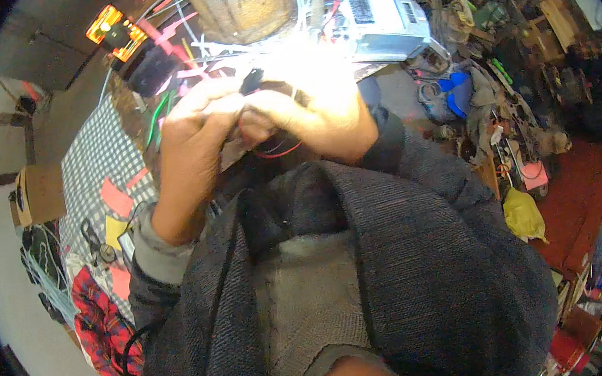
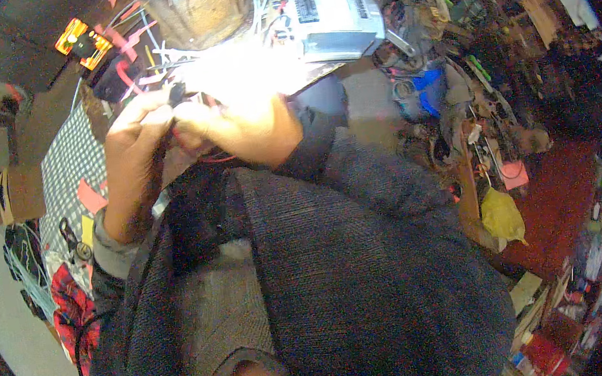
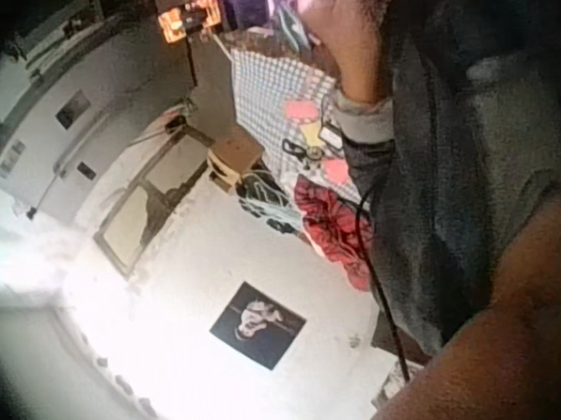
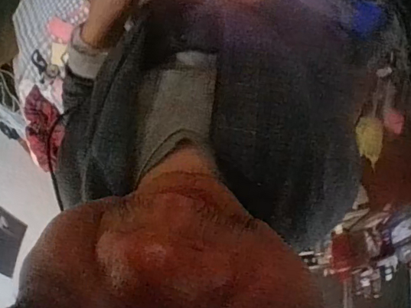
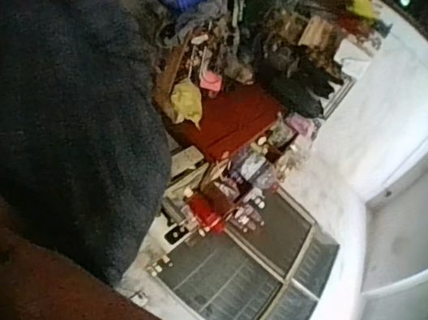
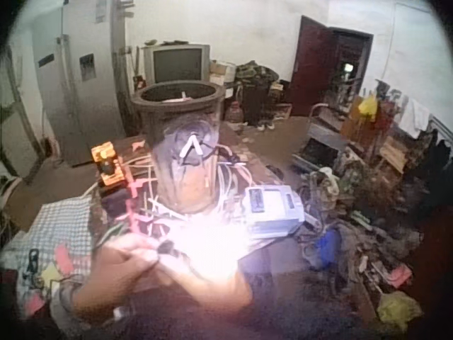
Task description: The person works at a cluttered bench, manipulating wires and small components with pliers and a caliper, then uses a multimeter to test connections. They move items aside to access the work area and reposition the device multiple times.
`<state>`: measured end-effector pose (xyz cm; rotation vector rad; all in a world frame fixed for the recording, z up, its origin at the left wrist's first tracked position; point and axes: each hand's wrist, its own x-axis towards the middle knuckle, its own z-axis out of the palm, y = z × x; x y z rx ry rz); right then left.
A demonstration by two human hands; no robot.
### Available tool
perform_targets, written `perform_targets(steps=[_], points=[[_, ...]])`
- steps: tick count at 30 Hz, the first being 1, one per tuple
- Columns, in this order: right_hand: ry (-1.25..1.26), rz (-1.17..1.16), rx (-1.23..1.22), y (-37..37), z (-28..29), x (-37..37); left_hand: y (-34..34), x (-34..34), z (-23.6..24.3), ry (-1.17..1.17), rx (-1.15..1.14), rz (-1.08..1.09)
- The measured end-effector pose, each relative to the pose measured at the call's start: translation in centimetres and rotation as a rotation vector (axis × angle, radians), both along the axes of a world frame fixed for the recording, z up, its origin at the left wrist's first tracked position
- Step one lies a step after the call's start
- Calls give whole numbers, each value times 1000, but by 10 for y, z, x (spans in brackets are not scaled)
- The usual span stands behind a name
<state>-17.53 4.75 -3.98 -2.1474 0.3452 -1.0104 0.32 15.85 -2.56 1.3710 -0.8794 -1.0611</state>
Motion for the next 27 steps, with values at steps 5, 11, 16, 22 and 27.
perform_targets(steps=[5,11,16,22,27], points=[[-43,-116,-30,-6,-11,8,-7,-5,-7,233,-10,-29],[-65,-158,11,-12,-13,8,-8,-7,-2,270,-88,-124],[46,-83,-81,-22,-8,7,-6,-12,-3,-493,-193,27],[3,-110,-169,-27,3,3,-7,-4,-15,-1067,-384,-94],[18,-41,338,-17,13,4,-3,-8,-23,-968,-329,-108]])
